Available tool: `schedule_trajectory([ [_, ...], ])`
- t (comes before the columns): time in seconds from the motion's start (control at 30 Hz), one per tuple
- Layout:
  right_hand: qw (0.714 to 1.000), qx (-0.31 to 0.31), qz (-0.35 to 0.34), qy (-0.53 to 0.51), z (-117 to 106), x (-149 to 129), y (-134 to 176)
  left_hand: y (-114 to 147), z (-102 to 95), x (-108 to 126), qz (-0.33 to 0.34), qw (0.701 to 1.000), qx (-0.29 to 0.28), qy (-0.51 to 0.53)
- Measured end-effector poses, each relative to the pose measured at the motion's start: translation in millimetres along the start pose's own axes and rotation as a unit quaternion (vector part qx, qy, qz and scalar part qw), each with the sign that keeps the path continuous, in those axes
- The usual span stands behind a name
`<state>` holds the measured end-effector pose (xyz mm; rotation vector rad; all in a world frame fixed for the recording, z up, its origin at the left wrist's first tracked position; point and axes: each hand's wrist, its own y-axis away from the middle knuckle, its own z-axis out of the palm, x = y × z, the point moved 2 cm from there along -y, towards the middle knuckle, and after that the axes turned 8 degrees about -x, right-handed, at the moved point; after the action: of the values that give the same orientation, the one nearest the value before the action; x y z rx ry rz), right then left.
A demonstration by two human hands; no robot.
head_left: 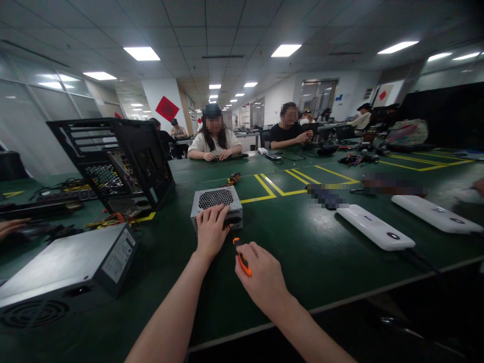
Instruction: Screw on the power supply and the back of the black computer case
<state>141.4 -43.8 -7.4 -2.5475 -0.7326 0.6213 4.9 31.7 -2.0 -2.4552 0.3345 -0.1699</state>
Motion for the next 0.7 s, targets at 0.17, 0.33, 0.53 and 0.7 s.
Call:
schedule_trajectory([
  [0.17, 0.999, -0.018, -0.022, 0.032, 0.4, -2.5, 0.8, 0.1, 0.4, -0.3, -0.004, 1.000, 0.005, 0.005],
  [0.33, 1.000, -0.012, 0.013, -0.010, 0.0, -3.3, 1.4, 0.3, 1.6, -0.9, -0.009, 1.000, 0.008, 0.009],
  [0.53, 0.999, -0.016, -0.010, 0.050, 5.1, -2.3, 2.0, 0.4, 1.7, -1.1, -0.009, 1.000, 0.005, 0.010],
  [0.7, 0.997, -0.038, -0.032, 0.057, 3.8, -3.0, 1.6, 0.5, 1.8, -1.2, -0.010, 1.000, 0.003, 0.011],
])
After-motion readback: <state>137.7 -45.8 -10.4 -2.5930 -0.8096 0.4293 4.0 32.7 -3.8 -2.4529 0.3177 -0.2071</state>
